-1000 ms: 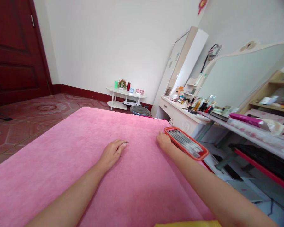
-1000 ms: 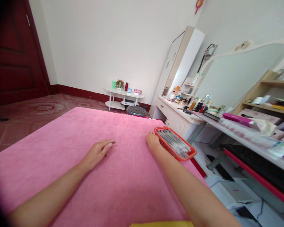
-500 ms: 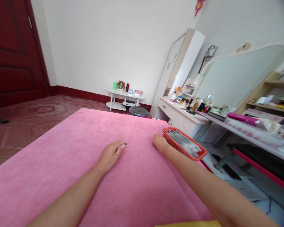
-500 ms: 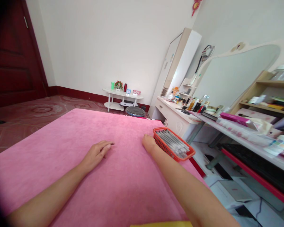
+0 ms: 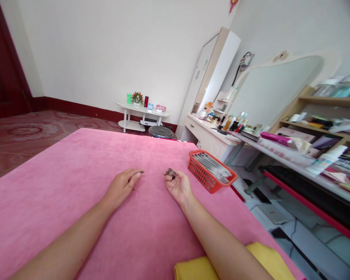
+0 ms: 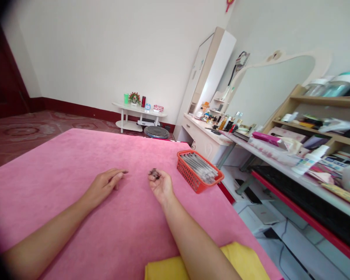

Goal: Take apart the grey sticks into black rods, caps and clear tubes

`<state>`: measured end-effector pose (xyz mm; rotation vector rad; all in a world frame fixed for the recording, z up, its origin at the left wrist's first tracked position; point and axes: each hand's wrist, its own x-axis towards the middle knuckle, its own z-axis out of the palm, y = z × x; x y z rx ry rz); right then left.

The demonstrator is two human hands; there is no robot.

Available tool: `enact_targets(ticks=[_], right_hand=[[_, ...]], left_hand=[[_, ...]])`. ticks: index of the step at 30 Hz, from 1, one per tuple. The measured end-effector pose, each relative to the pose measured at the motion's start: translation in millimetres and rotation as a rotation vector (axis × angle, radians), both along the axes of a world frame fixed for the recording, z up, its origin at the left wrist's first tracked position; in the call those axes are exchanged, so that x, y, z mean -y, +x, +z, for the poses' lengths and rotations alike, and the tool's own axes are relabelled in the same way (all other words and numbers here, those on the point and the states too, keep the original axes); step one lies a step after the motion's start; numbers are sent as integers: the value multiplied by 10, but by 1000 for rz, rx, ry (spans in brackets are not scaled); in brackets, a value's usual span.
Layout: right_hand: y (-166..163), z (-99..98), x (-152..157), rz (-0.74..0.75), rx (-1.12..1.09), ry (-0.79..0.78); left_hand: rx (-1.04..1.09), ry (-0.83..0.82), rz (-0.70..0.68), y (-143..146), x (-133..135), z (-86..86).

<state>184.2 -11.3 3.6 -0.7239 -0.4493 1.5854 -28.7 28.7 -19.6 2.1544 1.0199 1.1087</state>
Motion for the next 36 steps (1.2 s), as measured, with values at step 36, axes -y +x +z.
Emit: enact_targets(ticks=[36], right_hand=[[477, 690, 758, 186, 456, 15]], left_hand=[[-62, -203, 31, -74, -130, -175]])
